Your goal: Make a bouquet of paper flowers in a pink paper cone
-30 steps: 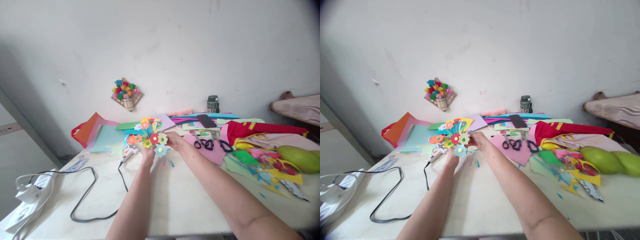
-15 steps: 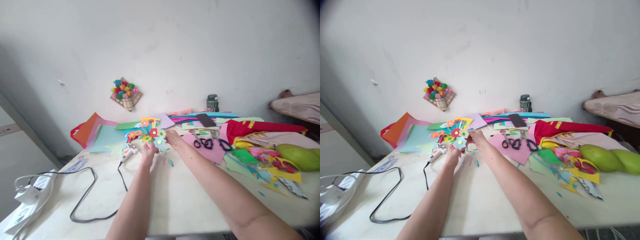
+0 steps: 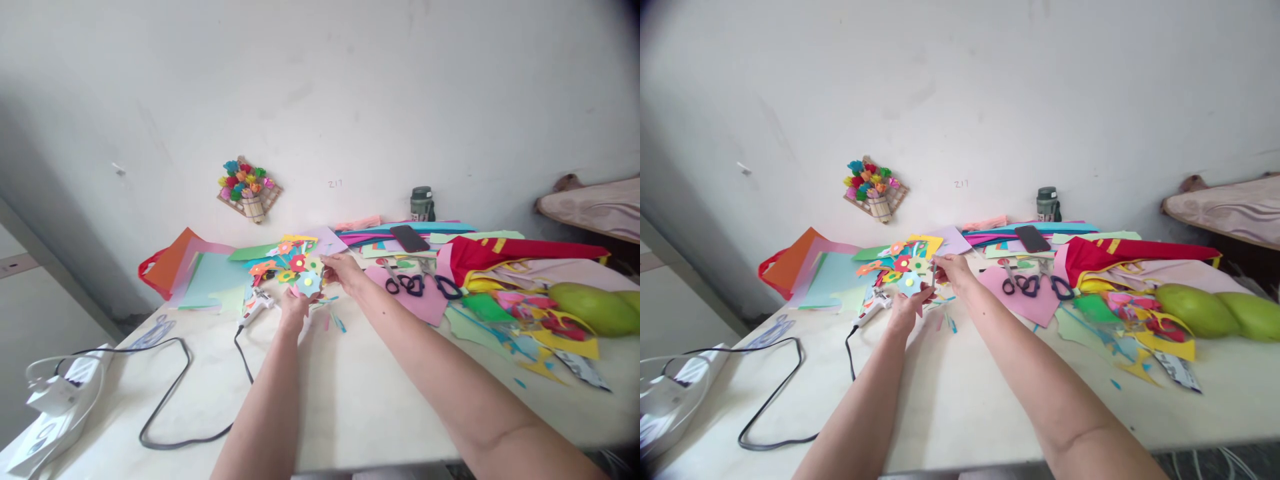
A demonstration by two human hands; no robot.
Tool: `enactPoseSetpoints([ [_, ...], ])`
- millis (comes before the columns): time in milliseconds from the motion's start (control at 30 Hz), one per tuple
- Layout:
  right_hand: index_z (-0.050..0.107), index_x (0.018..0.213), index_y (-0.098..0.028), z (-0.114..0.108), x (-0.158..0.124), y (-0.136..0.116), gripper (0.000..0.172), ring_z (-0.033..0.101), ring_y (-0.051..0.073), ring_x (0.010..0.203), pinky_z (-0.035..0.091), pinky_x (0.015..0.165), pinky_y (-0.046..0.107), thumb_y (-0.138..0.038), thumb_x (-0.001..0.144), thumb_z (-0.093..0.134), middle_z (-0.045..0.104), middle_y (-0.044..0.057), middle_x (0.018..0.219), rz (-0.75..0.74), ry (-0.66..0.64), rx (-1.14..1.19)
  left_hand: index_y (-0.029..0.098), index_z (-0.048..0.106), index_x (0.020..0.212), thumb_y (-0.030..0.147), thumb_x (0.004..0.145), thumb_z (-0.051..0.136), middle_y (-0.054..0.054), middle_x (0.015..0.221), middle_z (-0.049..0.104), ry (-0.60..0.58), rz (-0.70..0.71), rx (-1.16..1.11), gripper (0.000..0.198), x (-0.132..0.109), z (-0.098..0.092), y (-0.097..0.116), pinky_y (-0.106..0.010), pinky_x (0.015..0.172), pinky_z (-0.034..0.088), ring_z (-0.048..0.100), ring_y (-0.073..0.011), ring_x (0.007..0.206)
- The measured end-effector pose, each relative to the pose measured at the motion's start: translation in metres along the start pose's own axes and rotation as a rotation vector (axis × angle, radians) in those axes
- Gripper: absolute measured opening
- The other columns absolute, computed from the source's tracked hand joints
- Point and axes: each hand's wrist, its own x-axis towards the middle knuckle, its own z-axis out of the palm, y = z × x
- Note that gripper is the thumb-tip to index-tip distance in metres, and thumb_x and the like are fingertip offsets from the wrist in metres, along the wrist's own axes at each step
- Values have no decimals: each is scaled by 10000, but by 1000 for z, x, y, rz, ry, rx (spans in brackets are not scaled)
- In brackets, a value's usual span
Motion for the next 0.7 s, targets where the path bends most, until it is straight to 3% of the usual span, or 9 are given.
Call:
enactPoseSetpoints([
  [133,625,633,-128,-6,3,-11,151,490,72,369,421,348,170,-215,746,674,536,-27,438,-101,114,-38,132,655,747,272,513,766,-19,645,626,-48,51,18,295,-4,1,3,-249,499,447,598,-148,544],
  [300,586,597,-154,-21,7,-37,191,551,84,432,453,400,176,-252,736,673,563,-28,487,-394,342,8,143,607,624,209,536,685,17,479,509,-85,59,108,135,0,-3,-5,-208,380,291,453,-100,425],
  [500,596,679,-164,-25,3,-59,233,574,95,478,483,476,216,-372,692,698,593,-27,557,-567,340,98,153,604,692,166,490,666,33,523,522,-58,52,130,212,8,-6,-23,-211,421,332,449,-94,452],
  [700,623,710,-154,-15,3,-67,279,578,90,504,420,438,187,-422,681,694,617,-9,590,-600,315,72,147,598,670,184,525,667,34,478,491,-117,50,173,165,4,-6,-16,-206,417,307,423,-85,426],
])
